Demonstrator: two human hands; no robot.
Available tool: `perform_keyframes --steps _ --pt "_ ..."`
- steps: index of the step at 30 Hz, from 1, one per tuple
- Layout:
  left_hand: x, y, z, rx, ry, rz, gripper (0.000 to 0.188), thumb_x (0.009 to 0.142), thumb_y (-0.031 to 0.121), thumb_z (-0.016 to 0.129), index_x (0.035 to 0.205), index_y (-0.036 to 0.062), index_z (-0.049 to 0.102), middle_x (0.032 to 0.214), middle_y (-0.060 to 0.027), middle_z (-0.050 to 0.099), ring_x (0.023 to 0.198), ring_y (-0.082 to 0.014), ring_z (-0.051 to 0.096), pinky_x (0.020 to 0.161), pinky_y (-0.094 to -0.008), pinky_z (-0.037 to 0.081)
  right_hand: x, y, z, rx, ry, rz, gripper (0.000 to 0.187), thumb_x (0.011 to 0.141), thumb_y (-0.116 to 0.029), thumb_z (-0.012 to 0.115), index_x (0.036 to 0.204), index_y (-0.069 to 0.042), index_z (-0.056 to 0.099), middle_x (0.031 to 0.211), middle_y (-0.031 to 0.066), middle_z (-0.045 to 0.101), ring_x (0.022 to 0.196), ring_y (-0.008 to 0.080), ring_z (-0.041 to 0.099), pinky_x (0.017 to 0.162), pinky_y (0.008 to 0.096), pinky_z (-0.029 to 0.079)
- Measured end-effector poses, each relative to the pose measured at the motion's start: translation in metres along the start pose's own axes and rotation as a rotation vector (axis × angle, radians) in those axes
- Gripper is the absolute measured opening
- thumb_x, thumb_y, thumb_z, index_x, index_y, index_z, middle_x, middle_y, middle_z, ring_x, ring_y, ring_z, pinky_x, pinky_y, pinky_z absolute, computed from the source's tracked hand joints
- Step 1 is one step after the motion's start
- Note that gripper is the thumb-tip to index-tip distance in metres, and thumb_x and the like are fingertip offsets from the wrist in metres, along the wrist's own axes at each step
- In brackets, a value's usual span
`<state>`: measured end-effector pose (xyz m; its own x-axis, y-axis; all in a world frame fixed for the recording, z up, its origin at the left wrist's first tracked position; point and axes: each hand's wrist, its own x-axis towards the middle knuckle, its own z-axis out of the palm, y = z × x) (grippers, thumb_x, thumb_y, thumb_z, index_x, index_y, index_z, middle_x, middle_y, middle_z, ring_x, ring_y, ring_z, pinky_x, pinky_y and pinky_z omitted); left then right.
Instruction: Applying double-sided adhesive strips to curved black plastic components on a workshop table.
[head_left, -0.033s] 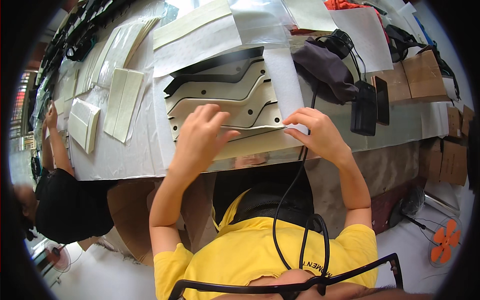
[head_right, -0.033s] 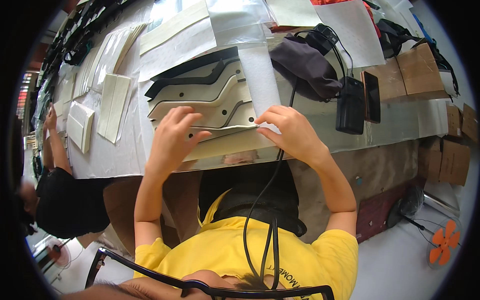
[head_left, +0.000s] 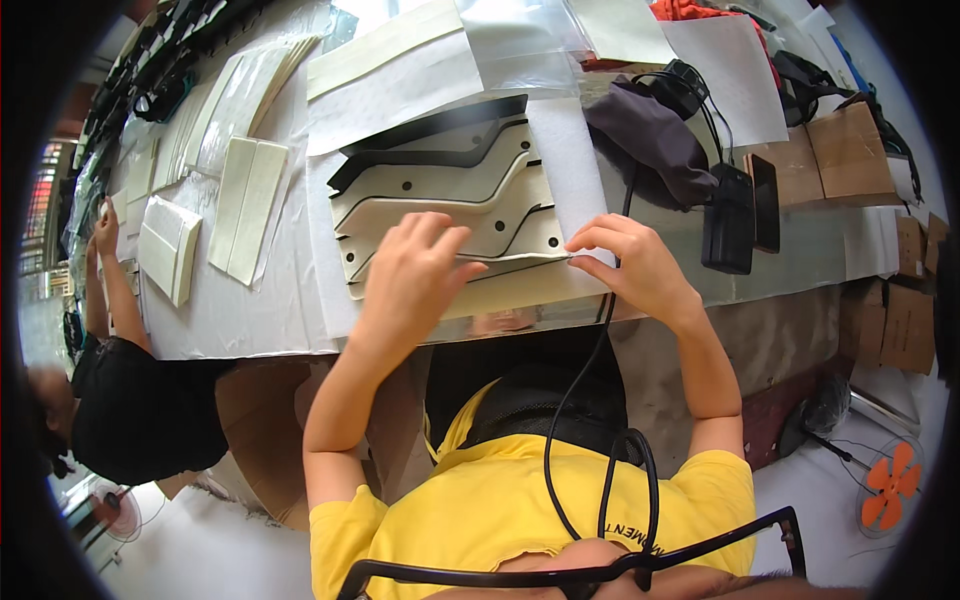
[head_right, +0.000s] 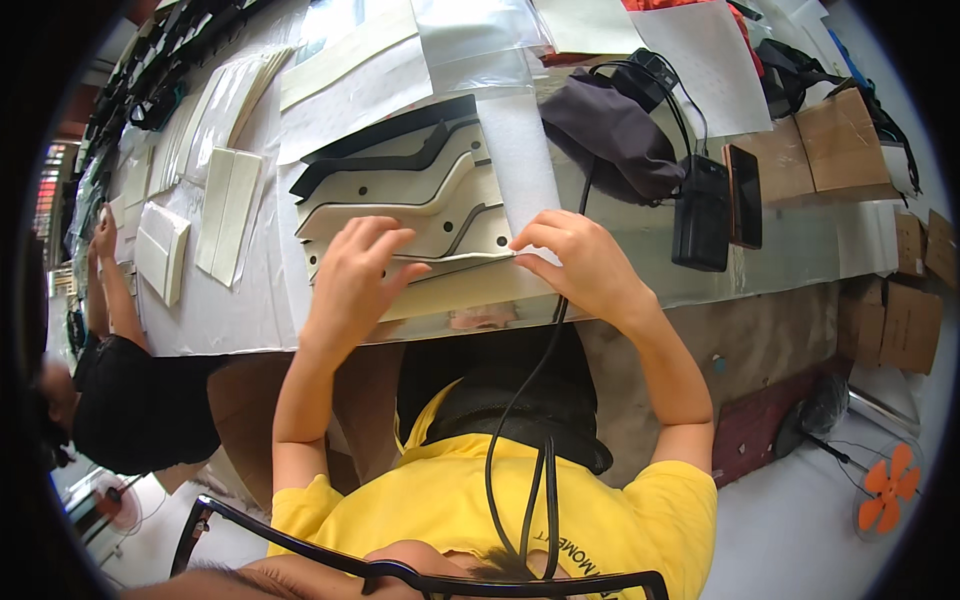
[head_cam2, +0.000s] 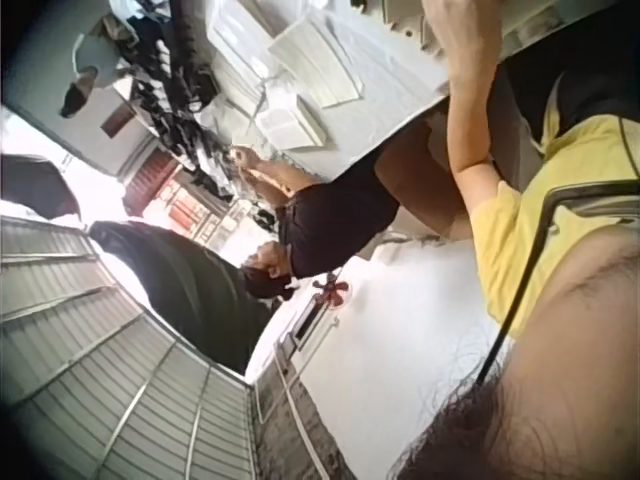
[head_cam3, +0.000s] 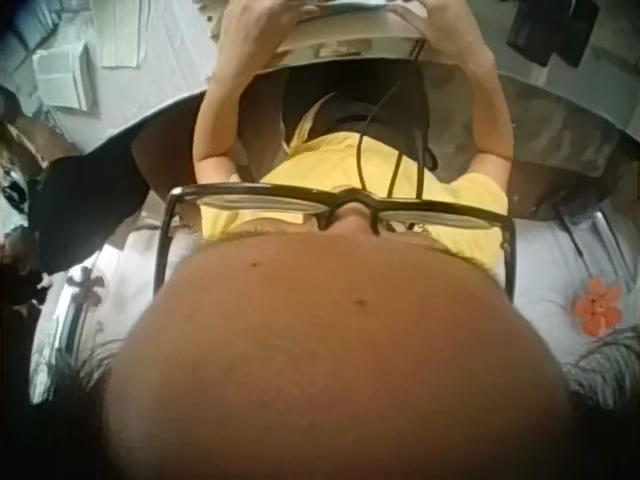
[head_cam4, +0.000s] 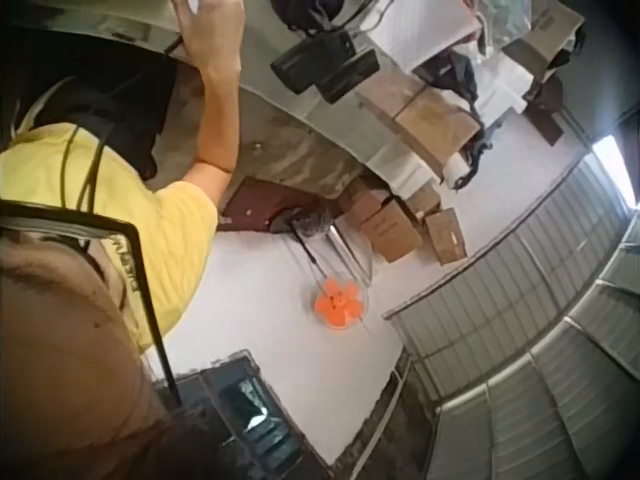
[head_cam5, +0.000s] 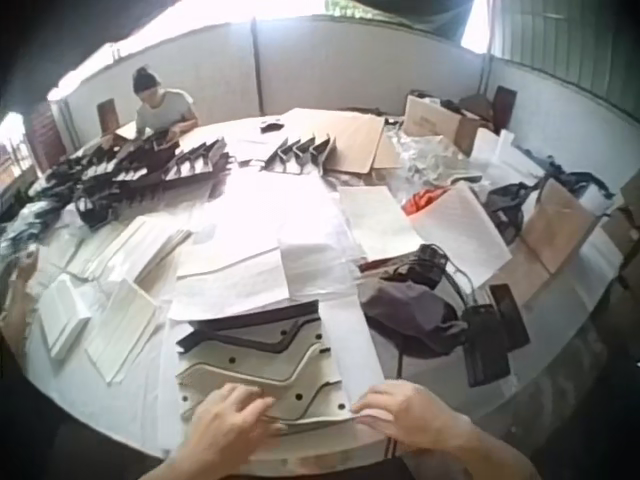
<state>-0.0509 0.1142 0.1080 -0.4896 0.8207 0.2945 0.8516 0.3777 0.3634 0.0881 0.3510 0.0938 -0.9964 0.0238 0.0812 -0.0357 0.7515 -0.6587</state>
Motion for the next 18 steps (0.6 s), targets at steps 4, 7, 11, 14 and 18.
perform_keyframes --steps 4,7,11,14,18 --pt "0.005 0.011 0.023 -0.213 -0.089 -0.018 0.026 0.077 0.015 0.078 0.096 0.0021 0.066 0.085 -0.0082 0.064 0.082 -0.0267 0.062 0.074 -0.0359 0.050 0.007 0.012 -0.003 0.274 -0.098 0.054 0.013 0.081 -0.011 0.074 0.089 -0.003 0.069 0.088 0.0073 0.068 0.076 0.0188 0.065 0.070 0.0312 0.051" --pt "0.005 0.011 0.032 -0.331 -0.137 -0.173 0.021 0.077 0.011 0.078 0.093 0.0013 0.067 0.083 -0.0084 0.065 0.076 -0.0256 0.063 0.068 -0.0332 0.051 0.012 0.014 -0.004 0.383 -0.135 0.101 0.014 0.083 -0.015 0.074 0.089 -0.003 0.070 0.084 0.0073 0.069 0.075 0.0168 0.066 0.069 0.0296 0.051" --pt "0.004 0.010 0.034 -0.381 -0.060 -0.136 0.020 0.076 0.008 0.079 0.090 0.0009 0.068 0.080 -0.0091 0.065 0.071 -0.0233 0.064 0.063 -0.0305 0.051 0.017 0.016 -0.004 0.433 -0.186 0.120 0.015 0.084 -0.017 0.073 0.088 -0.003 0.070 0.077 0.0064 0.069 0.072 0.0135 0.065 0.069 0.0273 0.051" --pt "0.001 0.008 0.037 -0.421 -0.031 -0.150 0.022 0.074 0.007 0.080 0.092 0.0011 0.069 0.079 -0.0089 0.065 0.071 -0.0217 0.065 0.064 -0.0296 0.052 0.023 0.021 -0.004 0.475 -0.212 0.143 0.012 0.083 -0.013 0.075 0.086 -0.002 0.071 0.078 0.0038 0.070 0.069 0.0096 0.063 0.065 0.0237 0.048" --pt "0.001 0.009 0.039 -0.476 -0.014 -0.199 0.026 0.072 0.006 0.082 0.095 0.0015 0.071 0.079 -0.0084 0.065 0.070 -0.0193 0.065 0.064 -0.0279 0.052 0.029 0.027 0.003 0.452 -0.137 0.177 0.012 0.082 -0.013 0.075 0.087 -0.002 0.071 0.077 0.0042 0.070 0.067 0.0087 0.063 0.062 0.0230 0.049"
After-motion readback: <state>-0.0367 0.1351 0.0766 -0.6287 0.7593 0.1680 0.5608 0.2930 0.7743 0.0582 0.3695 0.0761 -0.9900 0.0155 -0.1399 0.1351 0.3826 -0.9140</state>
